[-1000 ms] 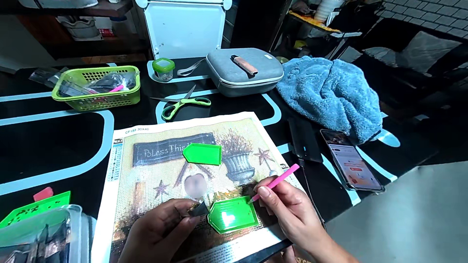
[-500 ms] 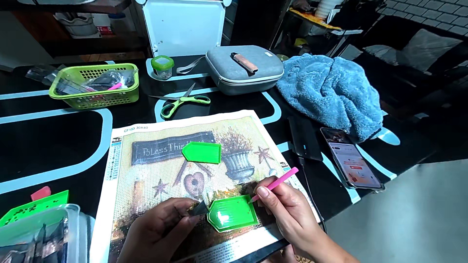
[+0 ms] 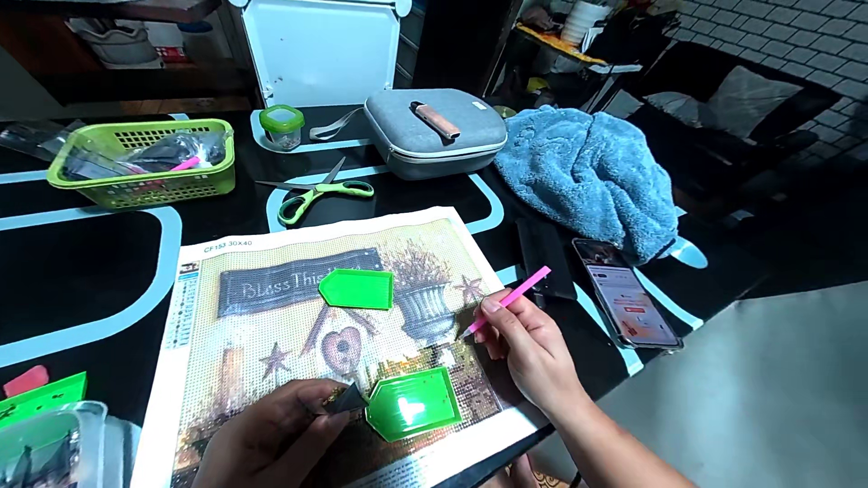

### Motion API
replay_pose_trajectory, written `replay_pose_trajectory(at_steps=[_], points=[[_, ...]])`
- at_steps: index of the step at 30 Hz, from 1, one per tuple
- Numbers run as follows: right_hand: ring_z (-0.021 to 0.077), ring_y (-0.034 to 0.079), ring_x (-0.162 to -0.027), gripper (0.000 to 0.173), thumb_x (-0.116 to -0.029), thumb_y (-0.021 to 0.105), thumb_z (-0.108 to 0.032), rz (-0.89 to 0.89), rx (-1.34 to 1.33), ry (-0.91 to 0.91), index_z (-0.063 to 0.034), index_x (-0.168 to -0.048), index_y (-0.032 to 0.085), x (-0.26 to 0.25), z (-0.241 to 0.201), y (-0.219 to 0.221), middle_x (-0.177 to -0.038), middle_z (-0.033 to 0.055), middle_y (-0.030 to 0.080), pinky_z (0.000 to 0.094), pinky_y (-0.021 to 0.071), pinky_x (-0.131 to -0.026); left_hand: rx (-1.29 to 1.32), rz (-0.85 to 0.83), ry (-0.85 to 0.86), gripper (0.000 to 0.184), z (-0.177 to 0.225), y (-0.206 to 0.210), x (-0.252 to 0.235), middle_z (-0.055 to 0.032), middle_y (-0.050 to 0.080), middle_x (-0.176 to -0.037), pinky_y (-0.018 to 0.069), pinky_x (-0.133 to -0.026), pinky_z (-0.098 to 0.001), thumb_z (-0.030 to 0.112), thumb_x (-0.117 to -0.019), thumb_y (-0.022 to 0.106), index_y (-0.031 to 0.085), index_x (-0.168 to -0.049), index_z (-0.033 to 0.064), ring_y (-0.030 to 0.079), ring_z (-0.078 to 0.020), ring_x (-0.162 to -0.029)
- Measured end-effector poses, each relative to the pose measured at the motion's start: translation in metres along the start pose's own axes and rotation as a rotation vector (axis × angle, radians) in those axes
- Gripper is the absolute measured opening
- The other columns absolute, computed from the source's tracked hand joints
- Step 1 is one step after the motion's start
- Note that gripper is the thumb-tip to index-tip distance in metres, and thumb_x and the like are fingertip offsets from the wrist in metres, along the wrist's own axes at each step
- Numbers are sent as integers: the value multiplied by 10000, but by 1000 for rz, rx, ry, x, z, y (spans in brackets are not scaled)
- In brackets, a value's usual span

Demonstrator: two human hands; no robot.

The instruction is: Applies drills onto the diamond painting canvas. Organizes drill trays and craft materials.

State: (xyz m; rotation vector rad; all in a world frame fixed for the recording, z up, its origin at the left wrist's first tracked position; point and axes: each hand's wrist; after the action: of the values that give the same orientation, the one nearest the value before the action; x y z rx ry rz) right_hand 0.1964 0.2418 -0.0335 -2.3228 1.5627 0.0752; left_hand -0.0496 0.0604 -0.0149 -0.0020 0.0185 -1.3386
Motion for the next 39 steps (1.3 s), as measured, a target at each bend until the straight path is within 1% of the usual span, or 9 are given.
replay_pose_trajectory(at_steps=[3, 11, 17, 20, 25, 30, 33, 36, 39], points=[[27, 555, -552, 269, -1085, 451, -253, 15, 35, -62, -149, -931, 645, 2, 3, 1, -693, -39, 634, 157, 456, -517, -8, -2, 8, 263, -1, -3, 0, 70, 765, -973, 611, -811, -255, -52, -932, 644, 681, -1162, 72, 726, -49, -878], [12, 545, -555, 254, -1085, 453, -227, 9, 80, -89, -145, -937, 642, 3, 3, 3, -695, -56, 625, 144, 446, -517, 10, -16, 20, 271, -2, -3, 0, 77, 764, -986, 605, -819, -250, -53, -935, 644, 681, -1162, 90, 722, -43, -891], [-35, 549, -577, 219, -1076, 475, -223, 1, 205, -176, -140, -942, 627, 4, 2, 5, -701, -94, 615, 116, 454, -531, 13, -23, 17, 273, -4, -5, 1, 70, 763, -982, 611, -816, -266, -46, -936, 648, 675, -1174, 84, 727, -56, -888], [-42, 532, -573, 233, -1076, 469, -230, -10, 275, -241, -125, -928, 615, 4, 3, 6, -686, -89, 581, 114, 449, -527, 12, -22, 14, 272, -4, -4, 1, 66, 765, -982, 614, -819, -273, -48, -937, 647, 674, -1175, 80, 731, -65, -892], [-48, 522, -612, 275, -1083, 459, -270, -42, 405, -318, -117, -921, 621, 3, 3, 5, -703, -83, 558, 115, 448, -564, 6, -20, 16, 267, -2, -4, 1, 68, 764, -980, 611, -811, -264, -48, -940, 642, 672, -1173, 79, 727, -58, -881], [-31, 531, -586, 247, -1075, 487, -251, -45, 291, -295, -130, -928, 644, 2, 1, 1, -696, -87, 578, 126, 455, -539, 9, -15, 18, 261, -2, -3, 1, 55, 768, -981, 608, -806, -253, -53, -936, 642, 685, -1166, 63, 724, -53, -877], [-7, 576, -645, 255, -1092, 464, -244, -44, 71, -288, -139, -945, 644, 9, -4, 5, -745, -65, 619, 152, 492, -594, 33, -1, 32, 254, -2, -2, 0, 44, 771, -996, 616, -823, -262, -57, -937, 642, 691, -1160, 55, 730, -62, -888], [-25, 590, -690, 280, -1099, 455, -229, -153, -65, -262, -98, -937, 642, 22, -8, 16, -782, -51, 638, 141, 497, -630, 32, 0, 24, 254, -2, -1, 0, 45, 771, -1004, 617, -829, -259, -53, -938, 641, 691, -1165, 50, 733, -66, -890], [-31, 575, -690, 281, -1103, 442, -200, -179, -47, -291, -61, -949, 632, 25, -3, 21, -782, -34, 630, 134, 485, -637, 30, 0, 26, 259, -2, -2, 0, 45, 770, -1003, 616, -822, -254, -54, -935, 646, 690, -1167, 52, 730, -59, -888]])
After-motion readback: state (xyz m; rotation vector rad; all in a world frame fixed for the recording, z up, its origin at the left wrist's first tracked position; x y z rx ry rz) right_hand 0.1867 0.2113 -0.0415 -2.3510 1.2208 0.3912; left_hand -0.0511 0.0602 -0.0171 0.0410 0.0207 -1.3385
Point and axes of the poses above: each hand's wrist, its own x-axis away from the middle knuckle, its own y-axis out of the palm, z = x × y
